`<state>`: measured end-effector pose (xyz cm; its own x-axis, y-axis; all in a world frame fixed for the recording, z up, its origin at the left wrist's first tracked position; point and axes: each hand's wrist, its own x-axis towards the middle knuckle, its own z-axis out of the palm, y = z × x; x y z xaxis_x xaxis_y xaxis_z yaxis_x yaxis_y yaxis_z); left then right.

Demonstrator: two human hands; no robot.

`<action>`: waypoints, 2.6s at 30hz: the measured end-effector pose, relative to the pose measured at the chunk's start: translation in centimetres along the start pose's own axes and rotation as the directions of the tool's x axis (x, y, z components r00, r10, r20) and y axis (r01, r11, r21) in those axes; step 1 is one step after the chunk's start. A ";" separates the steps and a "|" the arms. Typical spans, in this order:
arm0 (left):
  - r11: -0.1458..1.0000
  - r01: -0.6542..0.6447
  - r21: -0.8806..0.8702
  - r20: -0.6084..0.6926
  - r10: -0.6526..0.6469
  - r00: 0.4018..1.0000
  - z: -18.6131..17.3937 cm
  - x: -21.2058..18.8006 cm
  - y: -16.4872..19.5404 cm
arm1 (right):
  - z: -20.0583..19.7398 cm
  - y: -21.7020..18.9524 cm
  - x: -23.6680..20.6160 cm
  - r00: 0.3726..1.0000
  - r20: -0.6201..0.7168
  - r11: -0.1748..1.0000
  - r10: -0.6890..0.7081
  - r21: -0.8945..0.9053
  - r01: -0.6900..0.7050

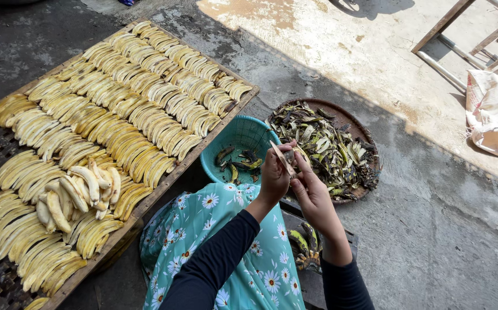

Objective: The person sits on the ground and peels bananas with a small knife, cutting away the peel and dropping the skins into a basket and a tray of peels. Peeled bananas are placed in rows on a large woven drying tray alongside many already peeled bananas.

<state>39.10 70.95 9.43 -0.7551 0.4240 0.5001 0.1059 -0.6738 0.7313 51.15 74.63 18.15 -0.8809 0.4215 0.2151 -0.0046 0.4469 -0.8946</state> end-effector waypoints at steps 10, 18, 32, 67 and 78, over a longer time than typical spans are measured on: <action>0.967 -0.201 0.159 0.006 0.202 0.979 -0.2 -0.1 1.5 | -0.1 -3.4 -0.3 0.989 0.038 0.963 -0.140 -0.228 0.145; 0.970 -0.187 0.153 0.005 0.188 0.982 0.1 -0.1 1.3 | 0.2 -0.4 0.1 0.974 -0.047 0.966 -0.223 -0.147 0.215; 0.968 -0.188 0.165 -0.027 0.195 0.980 0.1 0.6 1.3 | -1.6 0.7 0.5 0.995 -0.083 0.993 0.059 0.107 -0.050; 0.778 0.518 -0.354 -0.018 -0.560 0.828 -2.2 2.2 -1.8 | -5.3 7.2 4.6 0.989 0.022 0.956 0.149 0.252 -0.150; 0.912 0.400 -0.092 -0.018 -0.403 0.915 -1.6 1.6 -0.5 | -2.8 4.5 3.8 0.978 0.164 0.956 0.132 0.238 -0.169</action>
<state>36.81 70.95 9.13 -0.7455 0.6484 0.1542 -0.2647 -0.5004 0.8244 49.06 80.45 16.02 -0.9394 0.3417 0.0283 0.0315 0.1682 -0.9852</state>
